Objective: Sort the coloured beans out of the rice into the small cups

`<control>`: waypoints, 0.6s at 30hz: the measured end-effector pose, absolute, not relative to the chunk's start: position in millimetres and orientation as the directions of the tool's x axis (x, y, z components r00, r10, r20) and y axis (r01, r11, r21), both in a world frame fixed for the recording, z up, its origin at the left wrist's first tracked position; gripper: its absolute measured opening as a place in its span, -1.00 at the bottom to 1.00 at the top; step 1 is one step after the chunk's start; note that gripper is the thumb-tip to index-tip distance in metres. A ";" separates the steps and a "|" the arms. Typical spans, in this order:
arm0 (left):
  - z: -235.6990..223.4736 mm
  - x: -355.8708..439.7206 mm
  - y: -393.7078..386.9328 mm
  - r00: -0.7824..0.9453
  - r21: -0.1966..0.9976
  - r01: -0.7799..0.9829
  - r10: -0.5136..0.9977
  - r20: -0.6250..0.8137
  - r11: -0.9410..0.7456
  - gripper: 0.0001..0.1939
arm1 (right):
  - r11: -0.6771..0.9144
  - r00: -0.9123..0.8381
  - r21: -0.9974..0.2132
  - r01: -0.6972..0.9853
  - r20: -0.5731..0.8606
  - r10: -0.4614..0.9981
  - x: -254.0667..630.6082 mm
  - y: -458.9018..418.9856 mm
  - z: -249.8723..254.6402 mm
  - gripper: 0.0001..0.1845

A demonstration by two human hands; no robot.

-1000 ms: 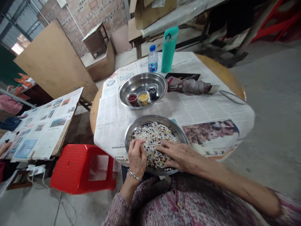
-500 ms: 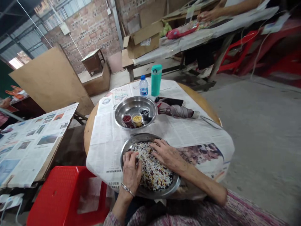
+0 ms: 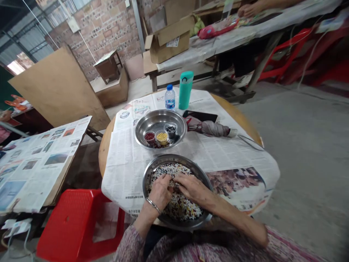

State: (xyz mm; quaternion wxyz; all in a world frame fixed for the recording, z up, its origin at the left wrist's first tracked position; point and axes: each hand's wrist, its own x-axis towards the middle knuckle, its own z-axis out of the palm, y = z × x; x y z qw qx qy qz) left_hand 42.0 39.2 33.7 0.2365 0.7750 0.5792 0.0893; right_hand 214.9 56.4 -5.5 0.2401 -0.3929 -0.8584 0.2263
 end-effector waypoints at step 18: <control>41.8 62.5 -4.2 0.635 0.359 0.750 0.757 -0.156 -0.555 -0.79 | 0.621 -0.554 -0.293 0.727 0.282 0.783 249.1 16.8 6.2 -0.66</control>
